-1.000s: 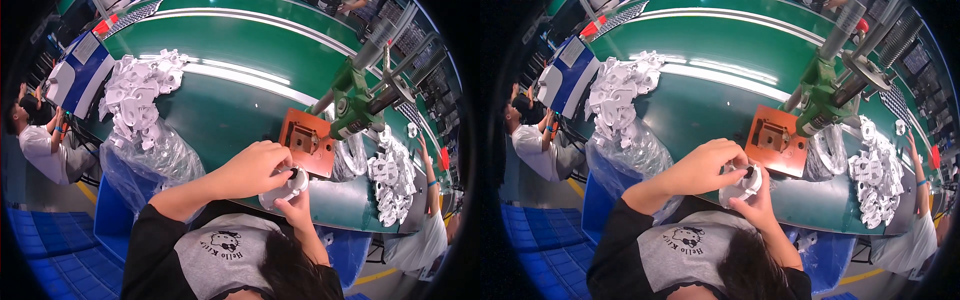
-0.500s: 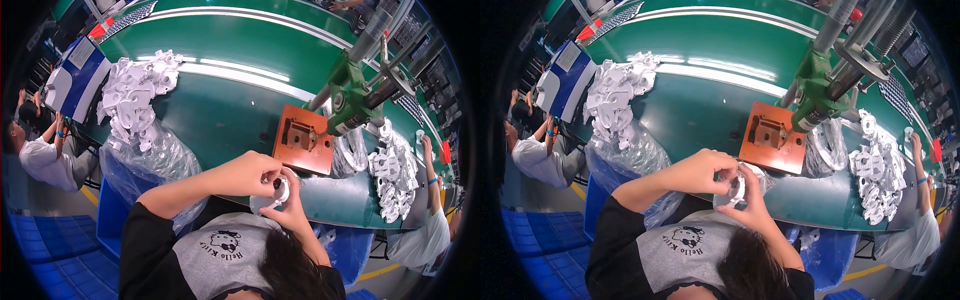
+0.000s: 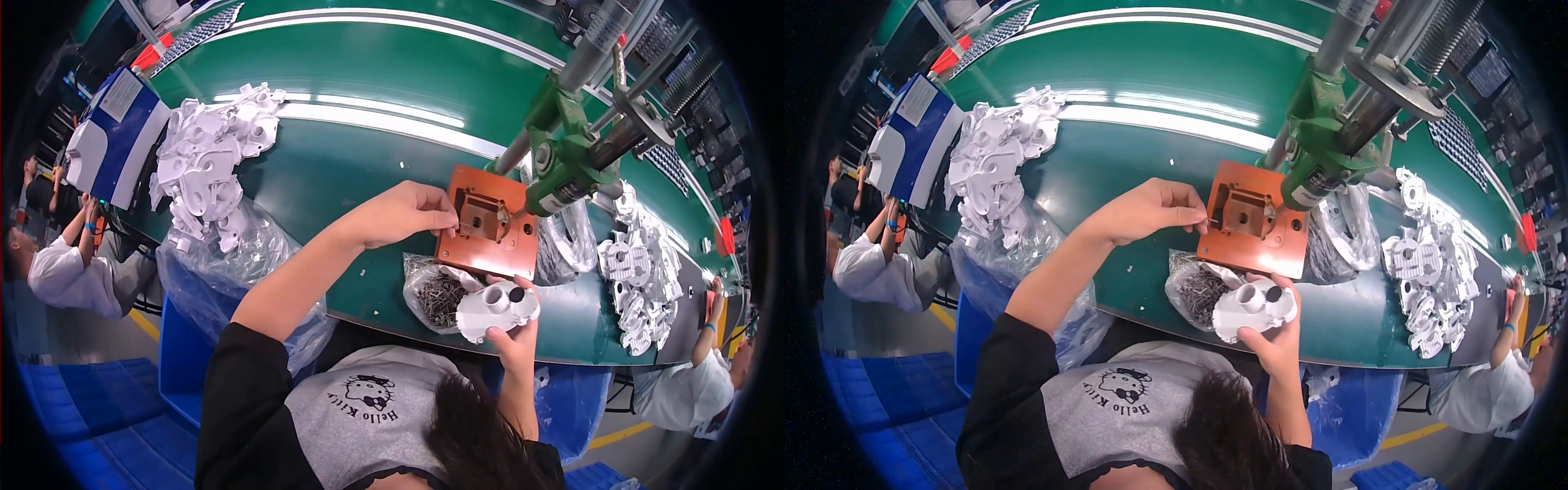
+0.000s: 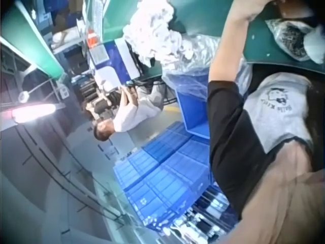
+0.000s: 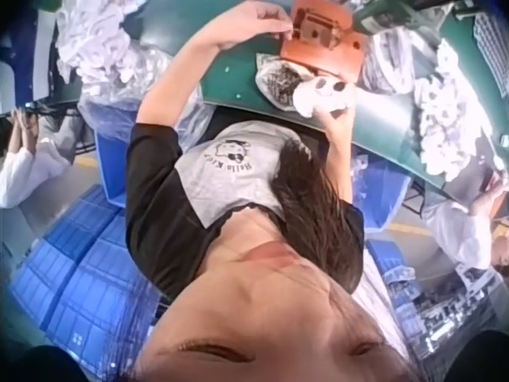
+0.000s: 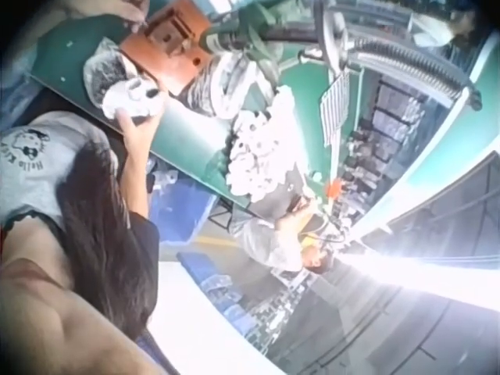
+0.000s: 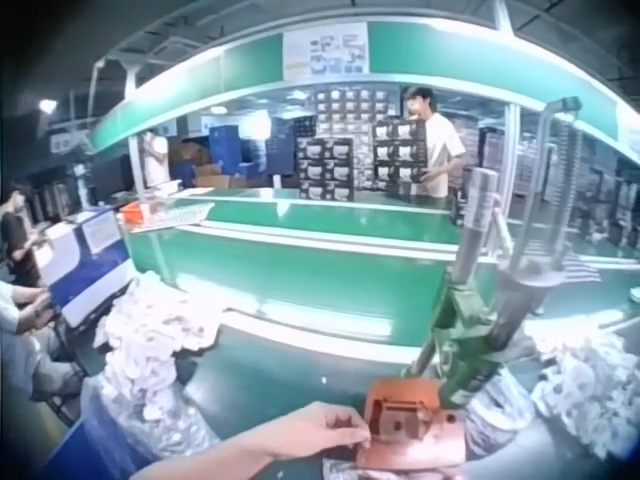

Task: Assembling small white plastic components using a manual press at a factory workstation.

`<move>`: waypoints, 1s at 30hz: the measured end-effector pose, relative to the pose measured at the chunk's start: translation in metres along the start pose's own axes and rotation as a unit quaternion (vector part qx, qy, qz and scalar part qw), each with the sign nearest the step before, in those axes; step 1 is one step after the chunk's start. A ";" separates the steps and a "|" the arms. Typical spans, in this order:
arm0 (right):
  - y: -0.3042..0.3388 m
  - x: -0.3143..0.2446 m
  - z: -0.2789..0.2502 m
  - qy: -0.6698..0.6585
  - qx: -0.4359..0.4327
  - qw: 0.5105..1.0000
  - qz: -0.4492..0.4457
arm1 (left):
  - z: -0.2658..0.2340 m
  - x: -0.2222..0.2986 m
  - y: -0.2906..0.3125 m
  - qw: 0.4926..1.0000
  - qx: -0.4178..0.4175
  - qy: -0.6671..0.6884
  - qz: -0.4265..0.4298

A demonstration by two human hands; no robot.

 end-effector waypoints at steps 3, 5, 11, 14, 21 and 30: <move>0.004 -0.003 -0.016 -0.037 0.070 0.996 -0.032 | -0.023 -0.008 -0.010 0.970 0.154 -0.187 -0.016; 0.005 -0.004 -0.025 -0.043 0.078 0.996 -0.029 | -0.038 -0.019 -0.017 0.932 0.210 -0.295 -0.002; 0.000 -0.008 -0.032 0.018 0.109 0.994 -0.026 | -0.047 -0.044 -0.021 0.814 0.285 -0.503 0.044; -0.014 -0.013 -0.036 0.100 0.167 0.980 -0.044 | -0.024 -0.010 0.002 0.838 0.339 -0.404 0.140; -0.046 0.000 -0.024 0.211 0.193 0.958 -0.030 | 0.113 0.009 0.027 0.766 0.198 -0.490 0.366; -0.050 0.010 -0.028 0.157 0.145 0.974 -0.069 | 0.088 0.013 0.010 0.768 0.227 -0.458 0.385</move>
Point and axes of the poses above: each hand's wrist, its own y-axis away from the middle knuckle, its own z-axis out of the palm, x = y × z, the point moved 6 cm from there along -y, towards the middle knuckle, and after that the axes turned 7 degrees about -z, right-handed, at the moved point
